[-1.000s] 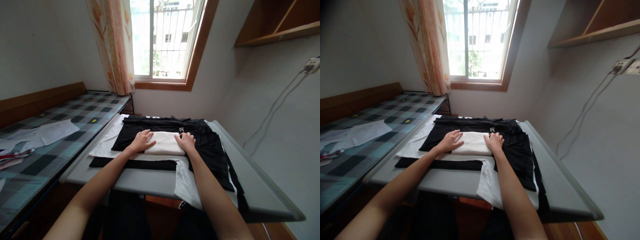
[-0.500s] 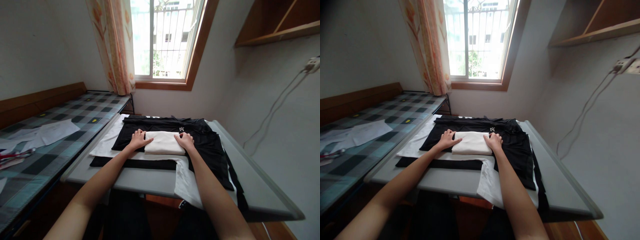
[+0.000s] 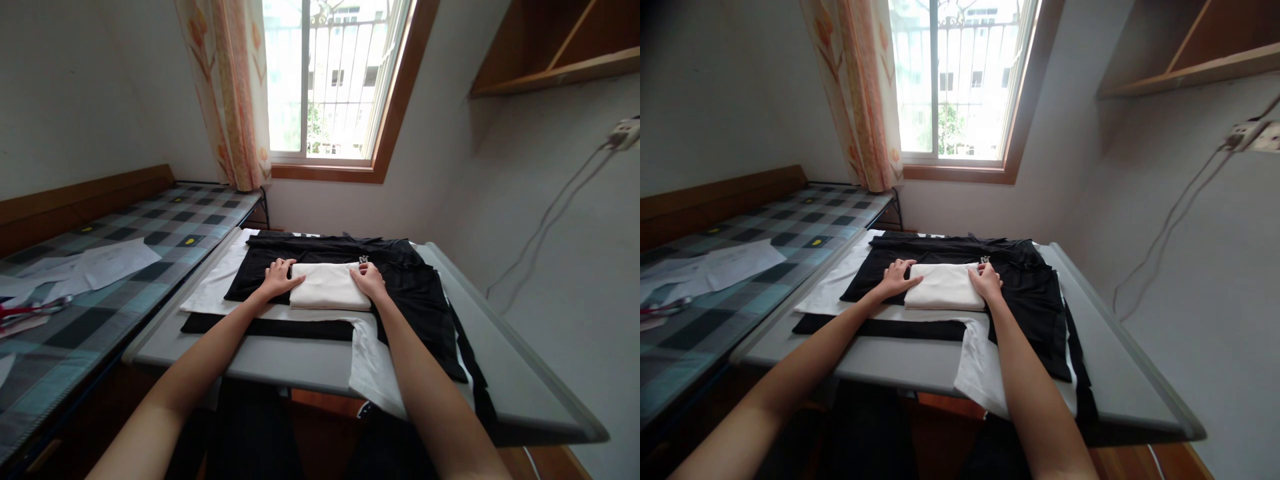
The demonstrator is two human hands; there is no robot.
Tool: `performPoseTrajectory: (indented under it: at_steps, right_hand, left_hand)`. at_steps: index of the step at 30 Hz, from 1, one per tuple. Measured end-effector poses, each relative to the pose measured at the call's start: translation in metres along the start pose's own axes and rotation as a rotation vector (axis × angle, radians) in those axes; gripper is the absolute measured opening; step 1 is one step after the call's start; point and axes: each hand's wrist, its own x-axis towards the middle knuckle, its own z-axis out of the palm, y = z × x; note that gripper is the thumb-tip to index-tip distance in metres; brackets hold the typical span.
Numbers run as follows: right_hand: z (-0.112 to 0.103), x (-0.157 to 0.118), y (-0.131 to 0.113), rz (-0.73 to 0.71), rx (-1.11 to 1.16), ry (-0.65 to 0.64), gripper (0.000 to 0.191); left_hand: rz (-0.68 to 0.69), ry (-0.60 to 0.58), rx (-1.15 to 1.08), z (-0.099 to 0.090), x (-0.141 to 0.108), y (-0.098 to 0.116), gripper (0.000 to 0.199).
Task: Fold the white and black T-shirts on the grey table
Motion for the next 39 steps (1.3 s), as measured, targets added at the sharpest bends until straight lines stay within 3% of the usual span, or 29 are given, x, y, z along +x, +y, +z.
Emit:
performPoseTrajectory:
  at_steps: [3, 8, 13, 16, 19, 22, 24, 26, 30, 35, 39]
  right_hand:
    - [0.004, 0.006, 0.005, 0.006, 0.136, 0.014, 0.04]
    - [0.008, 0.012, 0.008, -0.035, 0.466, 0.019, 0.061]
    - [0.003, 0.006, -0.001, -0.058, 0.924, -0.072, 0.065]
    - [-0.003, 0.0, -0.006, -0.052, 1.082, -0.199, 0.055]
    - [-0.01, -0.005, -0.007, -0.027, 1.07, -0.296, 0.046]
    - [-0.012, -0.004, -0.006, -0.056, 1.007, -0.3, 0.043]
    - [-0.011, -0.001, -0.003, -0.075, 0.901, -0.293, 0.039]
    - [-0.009, 0.001, 0.0, -0.096, 0.741, -0.271, 0.034]
    - [-0.007, 0.003, 0.003, -0.149, 0.516, -0.239, 0.029]
    - [-0.014, 0.001, 0.006, -0.106, 0.604, -0.355, 0.033]
    - [-0.028, -0.002, 0.01, 0.001, 0.737, -0.598, 0.033]
  left_hand:
    - [0.016, -0.012, 0.021, 0.001, 0.001, -0.001, 0.058]
    - [0.006, 0.018, -0.028, -0.002, 0.0, 0.002, 0.05]
    - [0.04, 0.004, -0.183, -0.011, -0.003, 0.005, 0.041]
    - [0.05, -0.055, -0.395, -0.013, -0.004, 0.003, 0.057]
    - [0.067, -0.062, -0.607, -0.01, -0.001, -0.001, 0.077]
    - [0.086, -0.049, -0.895, -0.007, 0.002, 0.0, 0.089]
    - [0.048, -0.077, -1.116, -0.008, 0.002, 0.002, 0.091]
    - [-0.021, -0.154, -1.271, -0.011, 0.002, 0.005, 0.077]
    - [-0.074, -0.335, -1.293, -0.015, 0.0, 0.006, 0.041]
    - [-0.003, -0.422, -1.274, -0.017, -0.003, 0.004, 0.048]
    - [0.008, -0.423, -1.258, -0.02, -0.008, 0.006, 0.052]
